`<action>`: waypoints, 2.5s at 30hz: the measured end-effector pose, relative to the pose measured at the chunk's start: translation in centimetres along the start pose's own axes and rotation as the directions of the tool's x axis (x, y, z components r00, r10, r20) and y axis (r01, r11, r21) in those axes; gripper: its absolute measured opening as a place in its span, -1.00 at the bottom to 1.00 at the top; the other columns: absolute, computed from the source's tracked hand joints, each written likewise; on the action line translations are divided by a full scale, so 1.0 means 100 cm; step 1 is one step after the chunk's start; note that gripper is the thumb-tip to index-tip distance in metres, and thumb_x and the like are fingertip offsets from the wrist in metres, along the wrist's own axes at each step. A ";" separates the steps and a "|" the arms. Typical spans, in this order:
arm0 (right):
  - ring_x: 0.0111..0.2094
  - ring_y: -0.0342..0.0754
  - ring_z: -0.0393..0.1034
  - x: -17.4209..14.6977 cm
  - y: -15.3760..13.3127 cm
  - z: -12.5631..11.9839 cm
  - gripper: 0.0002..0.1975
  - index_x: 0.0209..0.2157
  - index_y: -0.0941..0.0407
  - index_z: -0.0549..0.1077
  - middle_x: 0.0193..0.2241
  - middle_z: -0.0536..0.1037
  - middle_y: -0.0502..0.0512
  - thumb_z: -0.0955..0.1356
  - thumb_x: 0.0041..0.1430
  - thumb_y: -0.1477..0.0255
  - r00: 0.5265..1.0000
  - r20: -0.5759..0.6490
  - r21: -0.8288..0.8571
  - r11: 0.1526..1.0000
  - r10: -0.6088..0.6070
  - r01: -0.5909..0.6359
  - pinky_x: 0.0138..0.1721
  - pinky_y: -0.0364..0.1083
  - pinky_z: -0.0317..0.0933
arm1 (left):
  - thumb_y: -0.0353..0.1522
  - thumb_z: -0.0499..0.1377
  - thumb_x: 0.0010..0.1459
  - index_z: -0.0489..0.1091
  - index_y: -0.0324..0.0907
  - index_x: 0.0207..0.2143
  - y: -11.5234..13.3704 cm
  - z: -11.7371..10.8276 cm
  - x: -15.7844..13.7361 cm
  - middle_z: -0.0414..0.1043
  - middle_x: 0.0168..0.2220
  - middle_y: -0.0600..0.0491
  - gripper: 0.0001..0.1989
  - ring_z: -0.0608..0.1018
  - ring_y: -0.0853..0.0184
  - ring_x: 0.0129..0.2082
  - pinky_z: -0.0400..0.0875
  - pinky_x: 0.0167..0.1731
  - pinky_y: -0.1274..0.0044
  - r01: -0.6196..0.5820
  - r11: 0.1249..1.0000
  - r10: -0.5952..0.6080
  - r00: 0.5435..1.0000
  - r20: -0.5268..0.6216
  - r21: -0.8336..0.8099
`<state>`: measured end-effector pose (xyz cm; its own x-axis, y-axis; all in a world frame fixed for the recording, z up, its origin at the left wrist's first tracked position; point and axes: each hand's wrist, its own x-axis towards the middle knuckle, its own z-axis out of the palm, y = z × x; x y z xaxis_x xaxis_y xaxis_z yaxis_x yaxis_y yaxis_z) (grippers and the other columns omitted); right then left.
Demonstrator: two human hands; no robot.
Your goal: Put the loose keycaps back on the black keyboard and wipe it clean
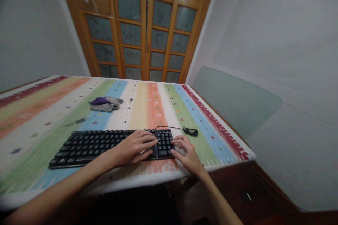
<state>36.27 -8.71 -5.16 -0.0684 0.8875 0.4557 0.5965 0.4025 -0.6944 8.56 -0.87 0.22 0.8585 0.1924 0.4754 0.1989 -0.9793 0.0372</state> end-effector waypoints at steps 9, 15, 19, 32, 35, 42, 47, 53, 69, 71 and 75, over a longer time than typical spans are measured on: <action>0.28 0.25 0.17 0.008 -0.003 0.019 -0.23 0.25 0.01 0.21 0.24 0.20 0.27 0.51 0.06 0.19 0.996 0.078 -0.102 0.993 -0.047 0.054 0.25 0.27 0.19 | -0.23 0.08 0.38 0.15 -0.18 0.31 -0.018 -0.056 -0.093 0.41 0.16 -0.14 -0.49 0.46 0.09 0.13 0.40 0.14 0.18 0.420 0.896 -0.399 0.905 -0.148 0.148; 0.31 0.40 0.10 0.013 -0.004 0.031 -0.01 0.33 -0.04 0.07 0.31 0.12 0.32 0.56 -0.06 0.18 0.993 0.100 -0.281 0.956 -0.056 0.082 0.26 0.42 0.10 | -0.01 0.18 0.24 -0.14 -0.10 0.42 -0.017 -0.056 -0.157 0.18 0.34 -0.19 -0.13 0.38 -0.06 0.26 0.34 0.21 0.08 0.699 0.694 -0.670 0.714 -0.203 0.170; 0.29 0.47 0.14 0.013 0.005 0.033 0.13 0.37 -0.04 0.02 0.33 0.11 0.35 0.59 -0.16 0.14 0.984 0.158 -0.314 0.941 -0.083 0.130 0.23 0.43 0.14 | 0.02 0.29 0.09 -0.34 -0.07 0.46 -0.011 -0.046 -0.181 0.08 0.39 -0.26 0.13 0.28 -0.18 0.32 0.27 0.23 -0.02 0.755 0.625 -0.732 0.655 -0.187 0.198; 0.27 0.43 0.22 0.010 0.015 0.035 0.02 0.34 -0.07 0.12 0.33 0.19 0.30 0.56 -0.13 0.14 0.990 0.100 -0.321 0.939 -0.097 0.124 0.21 0.37 0.21 | -0.20 0.40 -0.05 -0.35 0.00 0.47 -0.008 -0.057 -0.202 0.02 0.42 -0.18 0.22 0.33 -0.14 0.30 0.42 0.18 0.08 0.773 0.610 -0.741 0.634 -0.220 0.173; 0.29 0.43 0.19 0.011 0.016 0.033 0.00 0.33 -0.06 0.15 0.33 0.19 0.30 0.56 -0.13 0.14 0.992 0.092 -0.318 0.942 -0.082 0.107 0.24 0.37 0.18 | -0.21 0.42 -0.06 -0.33 0.03 0.46 -0.006 -0.058 -0.198 0.08 0.40 -0.16 0.23 0.38 -0.13 0.27 0.42 0.18 0.07 0.788 0.598 -0.753 0.615 -0.232 0.145; 0.28 0.37 0.24 0.024 0.028 0.009 -0.08 0.31 -0.03 0.24 0.33 0.21 0.27 0.54 -0.09 0.15 0.997 0.082 -0.319 0.947 0.003 0.024 0.23 0.30 0.24 | -0.20 0.40 0.02 -0.27 0.01 0.44 -0.014 -0.041 -0.175 0.12 0.38 -0.22 0.13 0.35 -0.10 0.29 0.36 0.21 0.03 0.775 0.627 -0.751 0.628 -0.204 0.078; 0.25 0.36 0.28 0.039 0.043 -0.011 -0.15 0.27 0.00 0.29 0.31 0.26 0.26 0.53 -0.06 0.13 0.997 0.079 -0.331 0.944 0.021 0.006 0.22 0.28 0.27 | -0.22 0.35 0.09 -0.23 -0.04 0.44 -0.026 -0.034 -0.155 0.05 0.40 -0.26 0.04 0.27 -0.09 0.35 0.30 0.24 0.01 0.736 0.674 -0.724 0.674 -0.143 0.059; 0.24 0.37 0.30 0.053 0.057 -0.024 -0.20 0.24 0.02 0.34 0.27 0.32 0.30 0.50 -0.04 0.10 0.997 0.071 -0.356 0.934 0.034 -0.006 0.24 0.27 0.26 | -0.22 0.32 0.10 -0.08 -0.12 0.41 -0.038 -0.033 -0.139 0.11 0.38 -0.27 -0.06 0.30 -0.08 0.33 0.33 0.22 0.03 0.696 0.716 -0.685 0.716 -0.133 0.059; 0.22 0.22 0.32 0.161 -0.032 0.056 -0.51 0.11 0.05 0.41 0.20 0.40 0.26 0.41 0.21 0.14 0.946 0.242 -0.210 0.941 -0.213 0.266 0.24 0.24 0.22 | -0.21 0.09 0.29 0.35 -0.25 0.10 -0.157 -0.076 -0.127 0.51 0.06 -0.17 -0.58 0.54 0.05 0.08 0.43 0.12 0.17 0.684 0.725 -0.629 0.705 -0.328 0.078; 0.19 0.20 0.35 0.183 -0.041 0.078 -0.55 0.09 0.06 0.42 0.15 0.46 0.25 0.43 0.20 0.22 0.928 0.264 -0.163 0.936 -0.263 0.311 0.22 0.22 0.24 | -0.22 0.08 0.30 0.35 -0.26 0.10 -0.161 -0.075 -0.131 0.51 0.05 -0.17 -0.59 0.56 0.07 0.05 0.45 0.11 0.17 0.686 0.726 -0.630 0.693 -0.349 0.052; 0.13 0.17 0.40 0.227 -0.058 0.126 -0.57 0.08 0.10 0.41 0.09 0.50 0.28 0.43 0.21 0.31 0.903 0.339 -0.139 0.935 -0.265 0.327 0.17 0.19 0.28 | -0.26 0.08 0.31 0.34 -0.26 0.11 -0.159 -0.068 -0.143 0.51 0.03 -0.16 -0.61 0.56 0.09 0.04 0.45 0.10 0.19 0.691 0.722 -0.627 0.677 -0.386 0.037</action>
<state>21.17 11.92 2.24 -0.4909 0.7704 0.4068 0.6465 0.6352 -0.4226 -10.10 11.48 -1.24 0.2737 0.7203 0.6373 0.7538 -0.5722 0.3230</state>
